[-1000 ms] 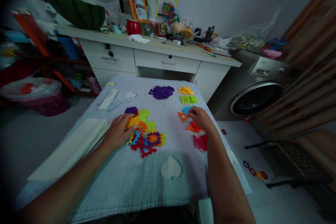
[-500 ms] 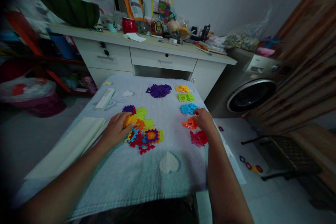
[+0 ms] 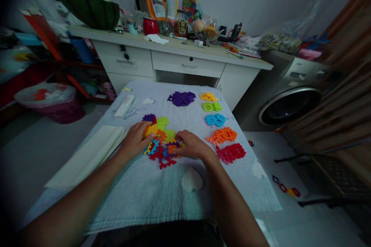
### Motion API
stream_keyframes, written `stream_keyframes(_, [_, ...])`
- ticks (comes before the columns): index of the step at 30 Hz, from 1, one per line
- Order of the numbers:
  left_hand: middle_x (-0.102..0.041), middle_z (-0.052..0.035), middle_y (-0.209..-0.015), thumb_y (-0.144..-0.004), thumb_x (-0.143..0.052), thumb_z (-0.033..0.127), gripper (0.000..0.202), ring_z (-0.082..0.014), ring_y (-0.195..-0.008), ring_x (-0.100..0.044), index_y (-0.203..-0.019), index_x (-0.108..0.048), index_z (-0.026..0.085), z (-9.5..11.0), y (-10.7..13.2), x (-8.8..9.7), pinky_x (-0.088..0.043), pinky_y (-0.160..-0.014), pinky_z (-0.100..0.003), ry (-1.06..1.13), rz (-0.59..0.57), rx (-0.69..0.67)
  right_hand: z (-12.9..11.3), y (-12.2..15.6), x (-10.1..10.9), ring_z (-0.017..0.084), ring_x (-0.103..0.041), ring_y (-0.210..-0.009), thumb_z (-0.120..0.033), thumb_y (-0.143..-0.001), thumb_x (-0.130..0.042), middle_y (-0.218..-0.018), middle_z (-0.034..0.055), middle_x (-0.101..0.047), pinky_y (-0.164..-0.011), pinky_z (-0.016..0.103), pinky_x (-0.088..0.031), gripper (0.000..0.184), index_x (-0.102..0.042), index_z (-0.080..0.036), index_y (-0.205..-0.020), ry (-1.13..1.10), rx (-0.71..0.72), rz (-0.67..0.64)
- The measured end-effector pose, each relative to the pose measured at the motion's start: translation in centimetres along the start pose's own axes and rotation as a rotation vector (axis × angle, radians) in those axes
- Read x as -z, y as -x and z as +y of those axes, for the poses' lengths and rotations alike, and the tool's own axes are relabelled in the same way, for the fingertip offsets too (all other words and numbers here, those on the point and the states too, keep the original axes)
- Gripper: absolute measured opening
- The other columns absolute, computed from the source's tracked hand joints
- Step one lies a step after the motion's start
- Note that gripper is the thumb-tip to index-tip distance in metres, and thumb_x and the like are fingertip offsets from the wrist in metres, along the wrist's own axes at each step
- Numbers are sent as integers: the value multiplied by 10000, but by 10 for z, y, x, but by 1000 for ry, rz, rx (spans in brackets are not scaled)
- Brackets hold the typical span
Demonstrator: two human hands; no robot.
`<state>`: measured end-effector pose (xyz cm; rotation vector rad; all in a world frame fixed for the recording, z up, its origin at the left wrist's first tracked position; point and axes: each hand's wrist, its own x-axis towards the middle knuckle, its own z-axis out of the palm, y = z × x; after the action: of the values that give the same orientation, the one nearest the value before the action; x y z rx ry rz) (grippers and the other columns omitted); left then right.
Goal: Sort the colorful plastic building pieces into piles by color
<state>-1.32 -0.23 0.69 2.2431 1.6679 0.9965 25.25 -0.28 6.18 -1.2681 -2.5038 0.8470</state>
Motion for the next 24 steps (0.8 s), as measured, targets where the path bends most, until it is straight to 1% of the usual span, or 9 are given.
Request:
stream_keyframes(2, [-600, -118, -1241, -878, -495, 382, 412, -286, -1180, -532, -1229, -548, 174, 1, 0, 0, -408, -1051, -471, 0, 1, -5, 4, 0, -2, 190, -573, -921, -284, -726, -782, -1029, 59, -635, -815, 302, -449, 391, -638, -176, -1074, -55, 9, 7])
stream_keyframes(5, [-599, -114, -1245, -880, -499, 374, 404, -283, -1178, -529, -1229, -548, 179, 1, 0, 1, -410, -1044, -465, 1, 0, -5, 10, 0, -4, 160, -566, -835, -258, -751, -736, -925, 15, -637, -749, 269, -439, 249, -654, -195, -977, -196, -7, 44])
stream_keyframes(7, [-600, -106, -1243, -876, -506, 368, 399, -281, -1174, -531, -1231, -552, 193, 1, 1, 1, -412, -1040, -466, 7, 0, 3, 13, -2, -7, 138, -549, -748, -253, -770, -690, -820, -9, -618, -681, 248, -426, 163, -648, -195, -917, -316, -44, 64])
stream_keyframes(9, [-601, -104, -1239, -873, -510, 367, 398, -280, -1171, -533, -1231, -557, 200, 1, 0, 1, -410, -1041, -471, 14, 1, 10, 17, -4, -10, 123, -517, -660, -274, -774, -664, -721, -30, -583, -608, 232, -399, 137, -632, -192, -879, -445, -96, 82])
stream_keyframes(12, [-600, -109, -1245, -876, -508, 376, 404, -282, -1172, -532, -1229, -559, 187, 1, 1, 0, -407, -1047, -472, 18, -2, 12, 22, -6, -13, 109, -486, -595, -324, -743, -687, -662, -46, -560, -551, 222, -359, 182, -603, -194, -837, -614, -156, 121])
stream_keyframes(16, [-599, -116, -1256, -887, -502, 389, 408, -283, -1178, -530, -1227, -558, 170, 0, 2, -1, -406, -1050, -469, 15, 2, 14, 30, -10, -16, 97, -510, -603, -372, -687, -755, -694, -43, -587, -578, 220, -378, 279, -568, -194, -794, -851, -175, 231])
stream_keyframes(18, [-600, -115, -1252, -892, -497, 399, 408, -282, -1174, -532, -1226, -558, 172, 0, 2, -2, -410, -1047, -472, 18, 9, 10, 33, -13, -14, 87, -493, -570, -398, -671, -772, -683, -48, -585, -557, 215, -366, 317, -564, -196, -798, -939, -196, 283])
stream_keyframes(21, [-597, -113, -1251, -890, -495, 408, 405, -285, -1181, -531, -1218, -561, 180, 0, 2, -2, -412, -1048, -475, 21, 19, 9, 33, -25, -6, 74, -440, -506, -427, -646, -781, -623, -59, -560, -500, 209, -320, 345, -562, -194, -773, -937, -251, 340])
stream_keyframes(24, [-597, -100, -1251, -885, -500, 394, 385, -283, -1187, -531, -1213, -563, 202, 0, 2, -2, -411, -1050, -469, 17, 19, 7, 32, -46, 7, 76, -443, -487, -417, -602, -787, -563, -63, -536, -476, 209, -319, 345, -550, -193, -713, -860, -271, 425])
